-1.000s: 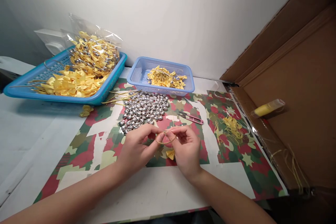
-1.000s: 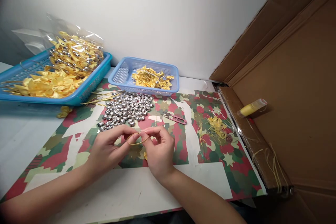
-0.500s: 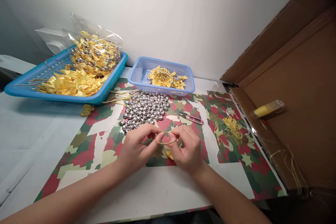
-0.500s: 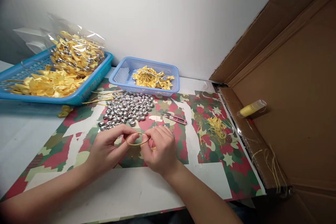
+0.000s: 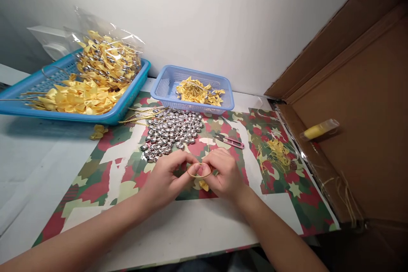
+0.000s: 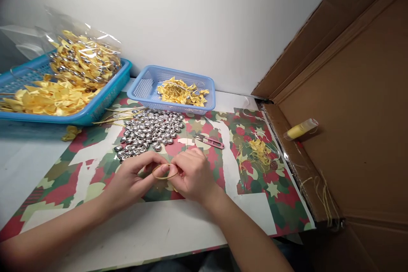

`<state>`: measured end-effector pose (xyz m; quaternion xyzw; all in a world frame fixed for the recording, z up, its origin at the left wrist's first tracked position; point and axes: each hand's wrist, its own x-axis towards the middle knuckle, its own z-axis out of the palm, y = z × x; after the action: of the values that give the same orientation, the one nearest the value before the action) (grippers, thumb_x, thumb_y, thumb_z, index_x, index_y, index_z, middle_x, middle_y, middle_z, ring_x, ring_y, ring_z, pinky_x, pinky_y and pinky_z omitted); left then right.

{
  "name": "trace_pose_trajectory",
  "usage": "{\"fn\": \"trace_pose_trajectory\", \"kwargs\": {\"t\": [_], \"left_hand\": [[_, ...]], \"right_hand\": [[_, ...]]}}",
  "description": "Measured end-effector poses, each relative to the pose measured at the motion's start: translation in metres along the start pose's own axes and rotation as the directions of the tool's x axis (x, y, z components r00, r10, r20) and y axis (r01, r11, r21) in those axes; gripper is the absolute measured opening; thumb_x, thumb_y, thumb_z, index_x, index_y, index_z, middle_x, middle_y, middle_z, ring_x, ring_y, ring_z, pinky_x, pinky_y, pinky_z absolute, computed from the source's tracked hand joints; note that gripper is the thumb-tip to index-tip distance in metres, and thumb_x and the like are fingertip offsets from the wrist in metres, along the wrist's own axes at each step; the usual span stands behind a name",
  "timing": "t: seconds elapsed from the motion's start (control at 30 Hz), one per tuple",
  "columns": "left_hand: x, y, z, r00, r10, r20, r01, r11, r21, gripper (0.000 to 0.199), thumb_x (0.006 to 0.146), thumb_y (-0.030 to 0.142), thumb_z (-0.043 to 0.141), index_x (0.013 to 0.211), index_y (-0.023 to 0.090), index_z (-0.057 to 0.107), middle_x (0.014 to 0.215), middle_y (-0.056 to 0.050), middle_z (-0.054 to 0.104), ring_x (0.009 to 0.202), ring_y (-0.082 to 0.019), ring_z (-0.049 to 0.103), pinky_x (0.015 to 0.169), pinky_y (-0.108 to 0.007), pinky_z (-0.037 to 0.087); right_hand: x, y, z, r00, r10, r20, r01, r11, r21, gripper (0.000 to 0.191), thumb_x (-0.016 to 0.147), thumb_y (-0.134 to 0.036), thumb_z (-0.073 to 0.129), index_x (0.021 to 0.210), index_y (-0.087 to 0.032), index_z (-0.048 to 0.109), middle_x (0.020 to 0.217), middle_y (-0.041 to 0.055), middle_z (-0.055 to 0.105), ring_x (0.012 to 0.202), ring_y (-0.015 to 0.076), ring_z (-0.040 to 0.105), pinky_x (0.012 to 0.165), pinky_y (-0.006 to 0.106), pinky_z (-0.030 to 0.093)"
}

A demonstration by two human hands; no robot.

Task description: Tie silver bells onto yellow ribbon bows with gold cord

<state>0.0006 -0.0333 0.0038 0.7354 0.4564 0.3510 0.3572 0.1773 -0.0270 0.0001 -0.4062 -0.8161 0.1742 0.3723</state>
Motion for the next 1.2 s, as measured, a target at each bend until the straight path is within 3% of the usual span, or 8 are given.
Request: {"fn": "trace_pose_trajectory", "kwargs": {"t": [0.13, 0.33, 0.47, 0.57, 0.83, 1.03, 1.1, 1.2], "left_hand": [[0.0, -0.003, 0.006, 0.985, 0.128, 0.12, -0.155, 0.955, 0.254, 0.015, 0.085, 0.032, 0.055, 0.086, 0.019, 0.063, 0.08, -0.005, 0.064, 0.074, -0.02, 0.051, 0.067, -0.032, 0.042], [0.0, -0.013, 0.018, 0.968, 0.12, 0.219, -0.198, 0.903, 0.38, 0.015, 0.085, 0.032, 0.058, 0.085, 0.019, 0.063, 0.086, -0.006, 0.06, 0.081, -0.022, 0.051, 0.071, -0.035, 0.041], [-0.001, -0.013, 0.019, 0.964, 0.105, 0.244, -0.194, 0.907, 0.374, 0.015, 0.086, 0.031, 0.055, 0.083, 0.018, 0.062, 0.088, -0.006, 0.06, 0.083, -0.023, 0.051, 0.072, -0.036, 0.041], [-0.001, -0.01, 0.018, 0.964, 0.109, 0.244, -0.185, 0.932, 0.313, 0.013, 0.085, 0.029, 0.053, 0.085, 0.019, 0.062, 0.089, -0.005, 0.061, 0.085, -0.022, 0.052, 0.076, -0.037, 0.042], [0.001, -0.007, 0.023, 0.97, 0.109, 0.219, -0.168, 0.948, 0.272, 0.021, 0.086, 0.039, 0.056, 0.085, 0.02, 0.063, 0.087, -0.007, 0.064, 0.083, -0.023, 0.056, 0.072, -0.036, 0.045], [-0.003, 0.002, 0.025, 0.948, -0.19, 0.257, 0.212, 0.975, -0.061, 0.023, 0.089, 0.041, 0.052, 0.092, 0.02, 0.06, 0.064, -0.001, 0.065, 0.052, -0.014, 0.059, 0.047, -0.024, 0.043], [-0.003, 0.004, 0.026, 0.919, -0.269, 0.29, 0.328, 0.928, -0.18, 0.026, 0.088, 0.044, 0.054, 0.097, 0.02, 0.058, 0.066, -0.001, 0.068, 0.053, -0.015, 0.063, 0.047, -0.023, 0.046], [-0.001, 0.002, 0.027, 0.872, -0.354, 0.337, 0.453, 0.845, -0.284, 0.028, 0.087, 0.045, 0.055, 0.096, 0.019, 0.058, 0.068, -0.001, 0.067, 0.05, -0.016, 0.066, 0.043, -0.023, 0.048]], "right_hand": [[0.0, 0.001, -0.003, 0.998, 0.054, -0.032, -0.051, 0.994, 0.092, 0.022, 0.082, -0.019, 0.046, 0.061, -0.02, 0.044, 0.054, -0.0034, 0.048, 0.052, 0.011, 0.042, 0.061, 0.027, 0.036], [0.003, 0.003, -0.012, 0.987, 0.145, 0.062, -0.151, 0.983, 0.102, 0.021, 0.077, -0.017, 0.048, 0.058, -0.019, 0.04, 0.053, -0.0043, 0.042, 0.052, 0.0097, 0.038, 0.057, 0.024, 0.032], [0.004, 0.005, -0.032, 0.839, 0.393, 0.376, -0.452, 0.888, 0.08, 0.021, 0.074, -0.015, 0.048, 0.056, -0.019, 0.038, 0.052, -0.0053, 0.038, 0.051, 0.0083, 0.033, 0.048, 0.021, 0.024], [0.004, 0.006, -0.047, 0.747, 0.453, 0.487, -0.549, 0.833, 0.066, 0.021, 0.075, -0.014, 0.045, 0.056, -0.018, 0.037, 0.056, -0.0051, 0.037, 0.052, 0.0077, 0.032, 0.046, 0.02, 0.024], [-0.009, 0.006, -0.06, 0.762, 0.497, 0.415, -0.53, 0.847, -0.042, 0.021, 0.076, -0.013, 0.046, 0.056, -0.017, 0.043, 0.065, -0.0018, 0.049, 0.06, 0.0099, 0.045, 0.051, 0.019, 0.034], [-0.035, 0.002, -0.047, 0.616, 0.683, 0.393, -0.788, 0.527, 0.318, 0.016, 0.077, -0.019, 0.05, 0.06, -0.016, 0.049, 0.082, 0.0014, 0.057, 0.062, 0.0107, 0.061, 0.053, 0.02, 0.051], [-0.035, 0.0, -0.04, 0.621, 0.67, 0.406, -0.781, 0.484, 0.395, 0.019, 0.077, -0.022, 0.052, 0.06, -0.016, 0.049, 0.087, 0.0022, 0.057, 0.064, 0.0103, 0.062, 0.058, 0.022, 0.053], [-0.03, -0.001, -0.031, 0.683, 0.624, 0.38, -0.729, 0.553, 0.403, 0.022, 0.078, -0.021, 0.052, 0.057, -0.015, 0.048, 0.086, 0.0027, 0.058, 0.067, 0.0096, 0.057, 0.059, 0.02, 0.049]]}}
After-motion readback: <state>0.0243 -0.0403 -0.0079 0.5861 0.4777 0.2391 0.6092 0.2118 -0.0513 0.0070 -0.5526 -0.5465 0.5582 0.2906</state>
